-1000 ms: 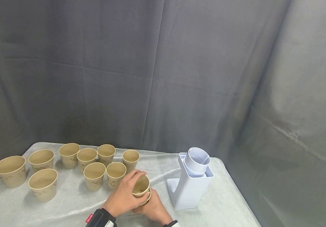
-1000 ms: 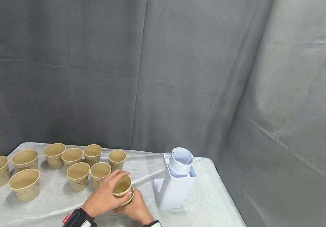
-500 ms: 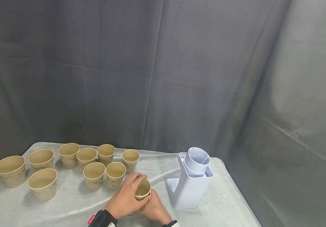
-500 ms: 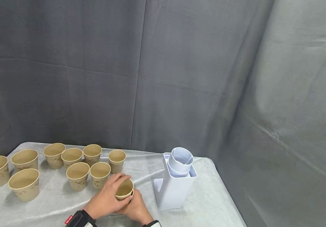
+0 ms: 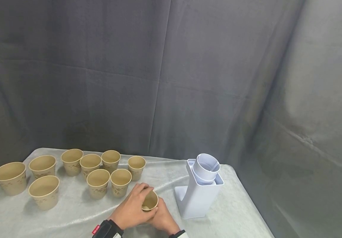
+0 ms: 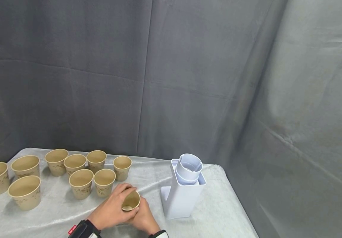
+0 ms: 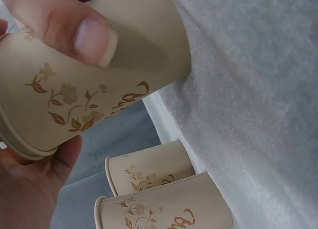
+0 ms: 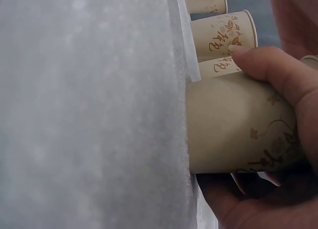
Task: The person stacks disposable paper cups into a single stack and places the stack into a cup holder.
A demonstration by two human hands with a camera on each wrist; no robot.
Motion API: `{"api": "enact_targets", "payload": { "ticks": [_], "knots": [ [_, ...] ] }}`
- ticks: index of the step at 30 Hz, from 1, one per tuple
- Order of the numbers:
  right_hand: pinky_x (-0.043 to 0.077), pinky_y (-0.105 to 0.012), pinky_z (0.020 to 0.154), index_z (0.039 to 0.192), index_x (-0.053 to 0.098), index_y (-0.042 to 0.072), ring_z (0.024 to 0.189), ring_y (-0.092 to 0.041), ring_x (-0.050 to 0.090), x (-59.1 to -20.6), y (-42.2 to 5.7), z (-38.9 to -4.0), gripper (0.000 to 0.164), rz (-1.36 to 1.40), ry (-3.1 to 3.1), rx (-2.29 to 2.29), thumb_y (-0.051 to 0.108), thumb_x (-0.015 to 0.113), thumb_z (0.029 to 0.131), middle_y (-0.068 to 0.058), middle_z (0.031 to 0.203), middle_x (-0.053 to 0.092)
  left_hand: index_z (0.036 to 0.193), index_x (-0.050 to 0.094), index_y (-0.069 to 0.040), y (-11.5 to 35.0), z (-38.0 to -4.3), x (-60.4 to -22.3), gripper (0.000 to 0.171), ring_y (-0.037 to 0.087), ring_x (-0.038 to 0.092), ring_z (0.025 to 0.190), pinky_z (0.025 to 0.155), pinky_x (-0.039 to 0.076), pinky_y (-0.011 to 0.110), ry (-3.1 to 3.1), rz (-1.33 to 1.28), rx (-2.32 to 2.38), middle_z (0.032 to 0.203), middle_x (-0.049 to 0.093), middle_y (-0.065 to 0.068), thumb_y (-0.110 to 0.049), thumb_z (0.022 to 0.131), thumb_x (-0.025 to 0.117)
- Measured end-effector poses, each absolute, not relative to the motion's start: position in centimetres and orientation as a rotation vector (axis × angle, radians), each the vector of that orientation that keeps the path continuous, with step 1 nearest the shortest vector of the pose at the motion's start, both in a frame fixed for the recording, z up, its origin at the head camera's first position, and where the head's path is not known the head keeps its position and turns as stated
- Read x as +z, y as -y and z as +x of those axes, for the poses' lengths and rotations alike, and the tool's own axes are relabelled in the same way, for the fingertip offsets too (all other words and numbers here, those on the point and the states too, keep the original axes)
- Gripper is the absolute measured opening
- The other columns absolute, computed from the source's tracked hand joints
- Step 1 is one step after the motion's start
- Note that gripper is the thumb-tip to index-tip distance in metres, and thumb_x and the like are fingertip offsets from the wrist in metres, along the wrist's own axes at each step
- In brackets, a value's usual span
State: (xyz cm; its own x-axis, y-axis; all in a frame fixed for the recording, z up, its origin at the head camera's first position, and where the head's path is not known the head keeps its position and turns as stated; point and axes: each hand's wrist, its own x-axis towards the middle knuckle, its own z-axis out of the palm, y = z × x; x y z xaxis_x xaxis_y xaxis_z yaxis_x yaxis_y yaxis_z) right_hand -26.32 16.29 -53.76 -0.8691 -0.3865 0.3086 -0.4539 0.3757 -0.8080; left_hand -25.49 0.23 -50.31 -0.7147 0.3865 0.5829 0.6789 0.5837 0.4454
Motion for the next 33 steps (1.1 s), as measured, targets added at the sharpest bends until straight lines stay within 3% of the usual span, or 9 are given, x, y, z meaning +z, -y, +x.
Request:
{"api": "enact_targets", "payload": {
  "ticks": [8,14,21,33],
  "knots": [
    [0.055,-0.033,0.094,0.129,0.061,0.007,0.105,-0.012,0.066,-53.6,-16.1,-26.6,0.058,0.791,2.535,1.605,0.007,0.084,0.076,-0.01,0.119,0.069,0.125,0.065,0.0,0.0,-25.6,-50.4,0.058,0.018,0.057,0.111,0.093,0.053,0.037,2.395,-0.843,-0.903,0.118,0.06,0.004,-0.035,0.081,0.079],
    [0.054,-0.03,0.094,0.132,0.059,0.008,0.107,-0.011,0.065,-53.4,-15.9,-26.8,0.062,0.761,2.576,1.577,0.011,0.085,0.076,-0.006,0.121,0.068,0.13,0.064,-0.002,0.2,-25.6,-50.0,0.056,0.02,0.058,0.115,0.097,0.052,0.04,2.406,-0.814,-0.894,0.122,0.061,0.005,-0.04,0.089,0.072],
    [0.053,-0.025,0.089,0.127,0.061,0.01,0.099,-0.005,0.065,-53.0,-15.8,-27.2,0.068,0.72,2.614,1.663,0.008,0.091,0.066,0.003,0.115,0.069,0.135,0.062,-0.011,1.5,-25.9,-48.3,0.052,0.02,0.057,0.122,0.099,0.051,0.044,2.415,-0.748,-0.956,0.129,0.059,0.0,-0.041,0.093,0.07],
    [0.053,-0.03,0.094,0.126,0.064,0.016,0.103,-0.025,0.068,-52.9,-16.3,-27.9,0.071,0.841,2.59,1.757,0.004,0.094,0.062,-0.009,0.113,0.072,0.134,0.062,-0.013,4.8,-26.2,-46.3,0.054,0.018,0.056,0.122,0.097,0.051,0.043,2.176,-0.72,-0.926,0.13,0.06,-0.002,-0.03,0.085,0.077]
  ]
}}
